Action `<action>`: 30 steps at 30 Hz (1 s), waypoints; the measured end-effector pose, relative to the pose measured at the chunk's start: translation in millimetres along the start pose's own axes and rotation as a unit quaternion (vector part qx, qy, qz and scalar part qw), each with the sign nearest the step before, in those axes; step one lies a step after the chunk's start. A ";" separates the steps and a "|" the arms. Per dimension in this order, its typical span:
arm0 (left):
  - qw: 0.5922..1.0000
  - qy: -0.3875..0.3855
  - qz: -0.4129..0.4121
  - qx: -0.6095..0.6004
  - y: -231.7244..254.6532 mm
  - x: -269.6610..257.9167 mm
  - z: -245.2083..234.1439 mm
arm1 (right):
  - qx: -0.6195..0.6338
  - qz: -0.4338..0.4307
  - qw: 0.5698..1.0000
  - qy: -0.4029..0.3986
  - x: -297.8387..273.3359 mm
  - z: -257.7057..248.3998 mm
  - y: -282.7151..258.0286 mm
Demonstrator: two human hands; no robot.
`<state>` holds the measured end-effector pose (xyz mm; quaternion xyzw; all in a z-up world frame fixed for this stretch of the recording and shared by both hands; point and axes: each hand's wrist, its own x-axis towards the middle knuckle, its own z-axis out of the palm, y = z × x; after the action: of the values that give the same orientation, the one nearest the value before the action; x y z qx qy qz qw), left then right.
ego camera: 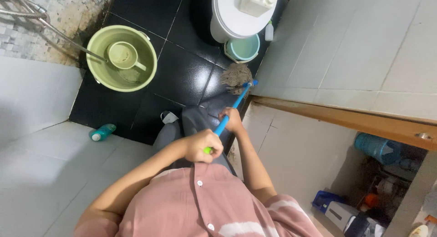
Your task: The person mops the floor in a bathroom using a mop and a bucket. They move the mop across the tiled floor around the toilet and the bucket, occasionally moving items with their feet or hands to reach different spots.
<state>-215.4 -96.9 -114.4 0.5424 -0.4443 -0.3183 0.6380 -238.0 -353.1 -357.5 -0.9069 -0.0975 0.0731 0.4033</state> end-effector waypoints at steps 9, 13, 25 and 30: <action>0.994 0.043 0.037 0.098 102.9 -16.2 -36.5 | 0.107 -0.091 0.989 0.056 71.7 14.2 -130.2; 0.985 0.061 0.021 0.159 130.3 -15.6 -28.7 | 0.162 -0.152 0.975 0.010 103.5 26.2 -171.7; 0.956 0.166 -0.044 0.237 52.0 -23.3 -41.5 | 0.193 -0.334 0.910 -0.154 209.3 67.6 -176.4; 0.955 0.211 0.028 0.206 100.1 -65.3 -74.5 | 0.212 -0.281 0.924 -0.150 209.8 74.8 -212.0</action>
<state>-181.3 12.5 -32.6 0.7045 -0.3706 -0.0806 0.5999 -75.3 -111.0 -260.4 -0.7137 -0.3902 0.1109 0.5711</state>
